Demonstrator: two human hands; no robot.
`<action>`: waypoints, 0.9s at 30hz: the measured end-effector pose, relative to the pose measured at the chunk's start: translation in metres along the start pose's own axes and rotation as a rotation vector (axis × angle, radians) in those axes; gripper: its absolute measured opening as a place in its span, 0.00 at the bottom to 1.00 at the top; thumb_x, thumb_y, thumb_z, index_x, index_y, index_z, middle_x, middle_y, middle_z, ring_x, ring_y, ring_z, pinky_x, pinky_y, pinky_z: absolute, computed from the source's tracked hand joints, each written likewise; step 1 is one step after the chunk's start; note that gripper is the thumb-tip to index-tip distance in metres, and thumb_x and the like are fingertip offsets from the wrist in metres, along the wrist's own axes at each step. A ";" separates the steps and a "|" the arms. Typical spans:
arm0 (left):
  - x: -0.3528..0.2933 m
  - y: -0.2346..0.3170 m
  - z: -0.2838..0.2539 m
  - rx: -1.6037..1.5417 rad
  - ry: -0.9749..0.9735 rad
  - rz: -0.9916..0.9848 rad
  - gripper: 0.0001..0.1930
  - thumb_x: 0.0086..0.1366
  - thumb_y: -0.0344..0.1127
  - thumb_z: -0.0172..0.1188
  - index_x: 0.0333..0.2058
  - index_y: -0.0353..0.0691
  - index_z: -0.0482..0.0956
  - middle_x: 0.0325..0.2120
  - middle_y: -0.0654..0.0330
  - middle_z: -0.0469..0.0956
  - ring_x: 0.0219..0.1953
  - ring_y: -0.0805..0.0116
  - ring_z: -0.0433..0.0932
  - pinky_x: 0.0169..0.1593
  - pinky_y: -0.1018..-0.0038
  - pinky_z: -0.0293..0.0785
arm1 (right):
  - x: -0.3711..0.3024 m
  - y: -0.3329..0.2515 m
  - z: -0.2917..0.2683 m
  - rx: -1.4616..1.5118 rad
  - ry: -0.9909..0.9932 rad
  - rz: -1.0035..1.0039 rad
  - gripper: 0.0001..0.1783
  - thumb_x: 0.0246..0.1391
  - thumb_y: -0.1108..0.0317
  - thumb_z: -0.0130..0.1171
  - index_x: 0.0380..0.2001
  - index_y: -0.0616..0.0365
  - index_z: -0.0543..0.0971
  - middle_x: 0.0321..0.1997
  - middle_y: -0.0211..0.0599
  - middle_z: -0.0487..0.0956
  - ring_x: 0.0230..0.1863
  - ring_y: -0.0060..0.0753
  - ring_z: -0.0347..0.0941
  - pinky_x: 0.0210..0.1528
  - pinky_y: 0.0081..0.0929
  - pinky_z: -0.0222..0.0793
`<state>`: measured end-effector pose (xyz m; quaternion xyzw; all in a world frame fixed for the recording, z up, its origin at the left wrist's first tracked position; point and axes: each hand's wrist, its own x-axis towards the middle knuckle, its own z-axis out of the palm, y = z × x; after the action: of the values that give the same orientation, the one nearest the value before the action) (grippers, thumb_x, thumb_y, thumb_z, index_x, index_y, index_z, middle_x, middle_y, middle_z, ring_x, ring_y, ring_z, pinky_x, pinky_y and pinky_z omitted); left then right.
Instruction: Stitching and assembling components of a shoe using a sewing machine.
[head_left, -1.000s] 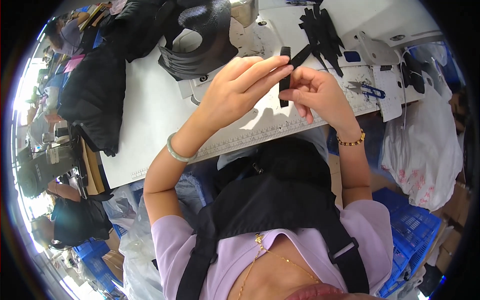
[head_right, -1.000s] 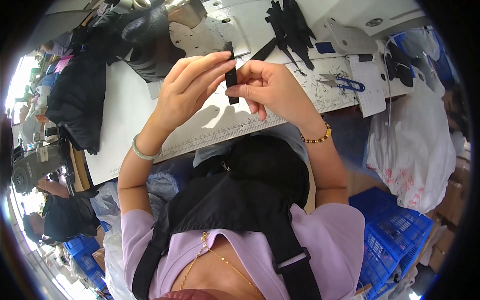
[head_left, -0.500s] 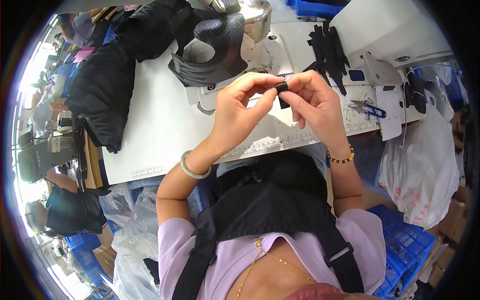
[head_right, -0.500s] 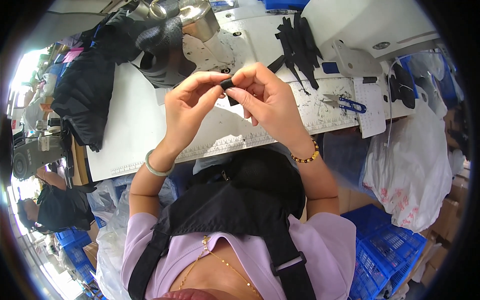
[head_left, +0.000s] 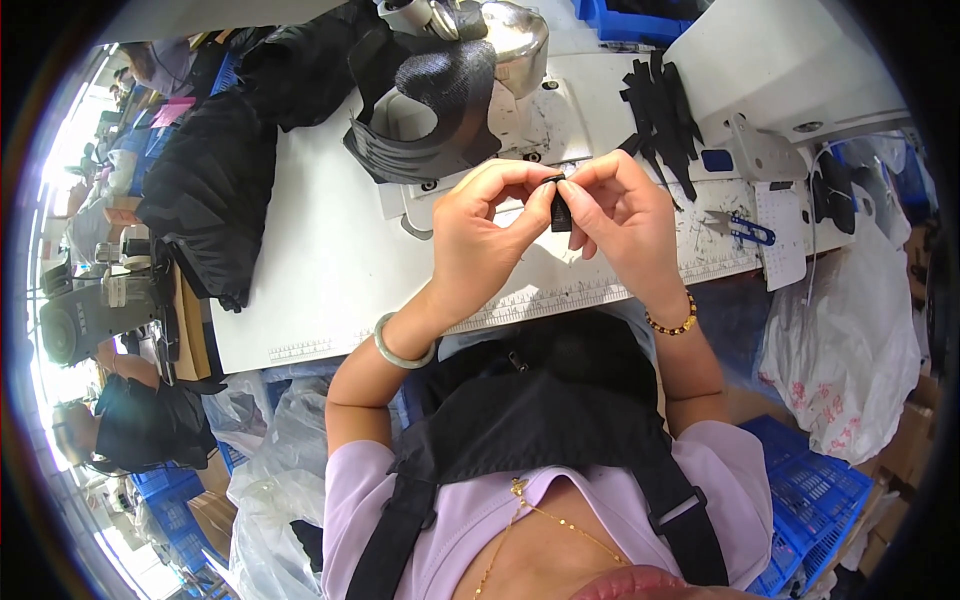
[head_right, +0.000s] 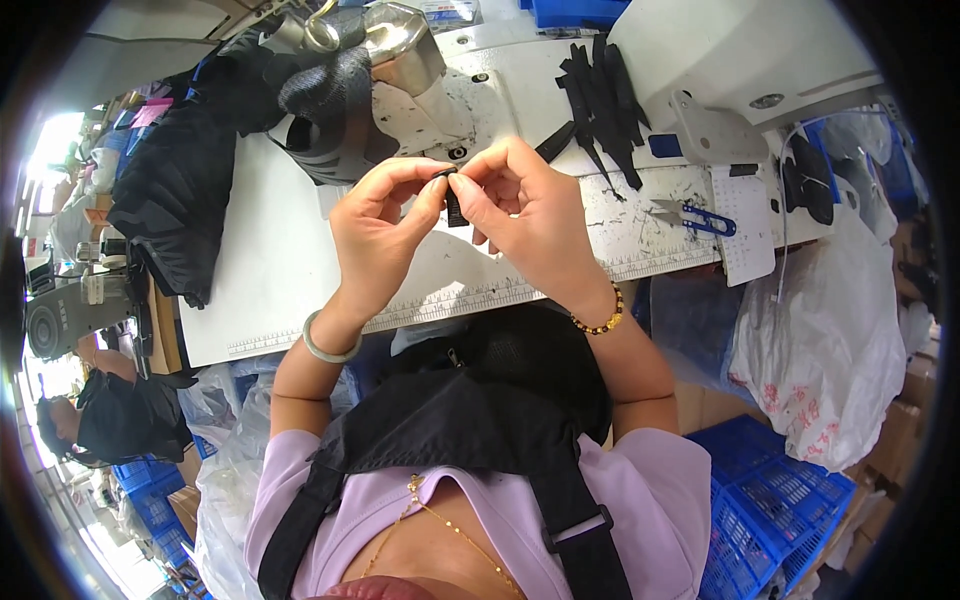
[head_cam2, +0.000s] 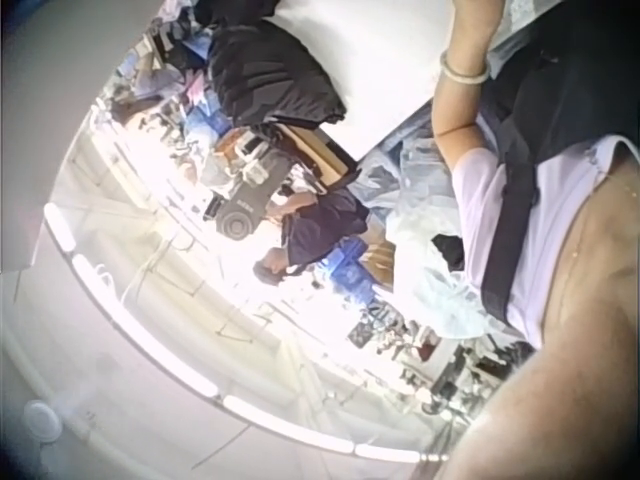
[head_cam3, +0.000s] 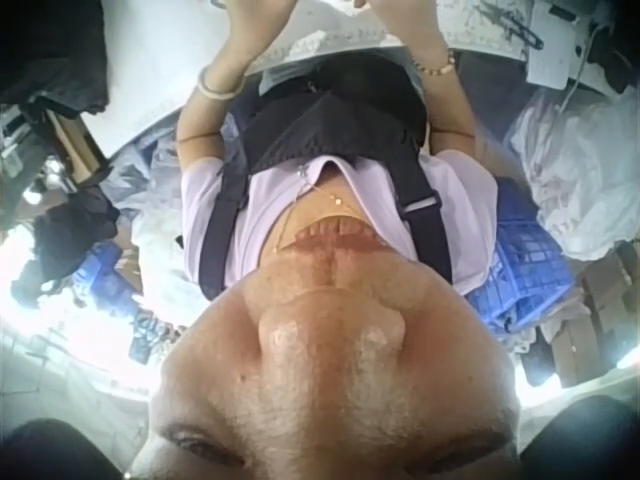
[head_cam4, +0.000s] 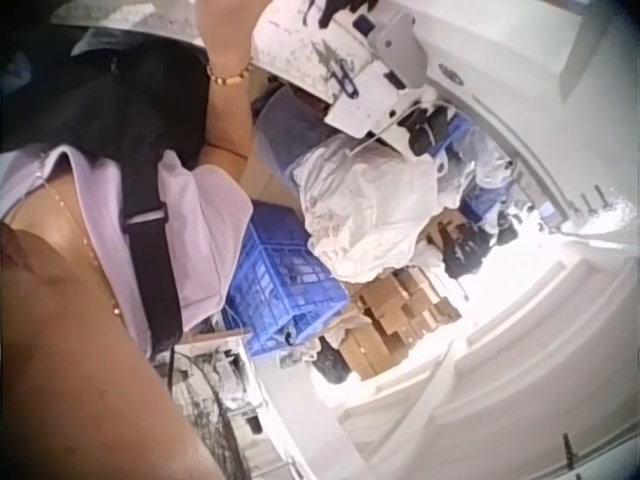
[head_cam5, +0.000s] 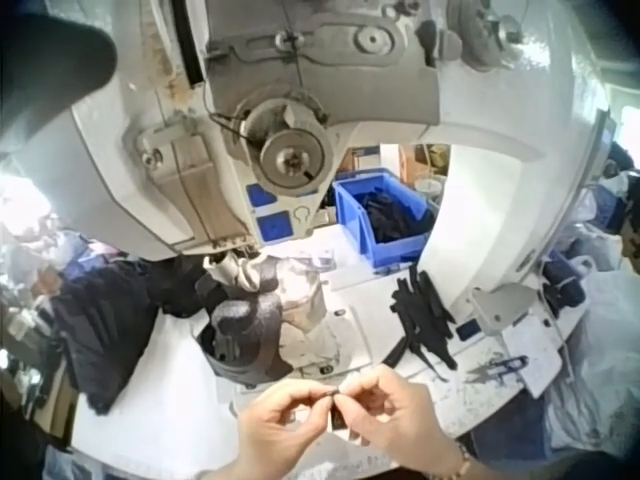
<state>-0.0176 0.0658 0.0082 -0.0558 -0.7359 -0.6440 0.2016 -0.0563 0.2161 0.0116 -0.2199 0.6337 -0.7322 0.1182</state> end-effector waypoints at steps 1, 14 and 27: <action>0.000 0.001 0.000 0.000 0.000 0.001 0.06 0.56 0.24 0.60 0.34 0.33 0.78 0.29 0.61 0.78 0.29 0.78 0.76 0.35 0.83 0.72 | 0.000 0.000 0.001 0.010 0.006 -0.002 0.06 0.54 0.71 0.57 0.31 0.61 0.72 0.22 0.27 0.74 0.19 0.11 0.68 0.19 0.10 0.63; -0.010 0.008 0.001 -0.396 0.148 -0.240 0.06 0.59 0.26 0.59 0.35 0.32 0.75 0.28 0.62 0.77 0.30 0.79 0.76 0.34 0.84 0.73 | -0.001 0.006 0.014 0.239 0.007 -0.091 0.16 0.52 0.81 0.53 0.43 0.59 0.64 0.33 0.31 0.69 0.28 0.17 0.70 0.26 0.13 0.67; -0.006 0.027 -0.029 -0.274 0.024 -0.291 0.05 0.60 0.28 0.57 0.32 0.31 0.74 0.25 0.59 0.78 0.27 0.77 0.76 0.31 0.83 0.72 | 0.022 -0.029 -0.009 -0.684 -0.289 -0.430 0.20 0.42 0.73 0.67 0.42 0.58 0.75 0.35 0.31 0.74 0.29 0.20 0.72 0.34 0.16 0.71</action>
<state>0.0036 0.0431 0.0337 0.0319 -0.6394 -0.7609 0.1059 -0.0770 0.2188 0.0427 -0.4739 0.7566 -0.4497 -0.0292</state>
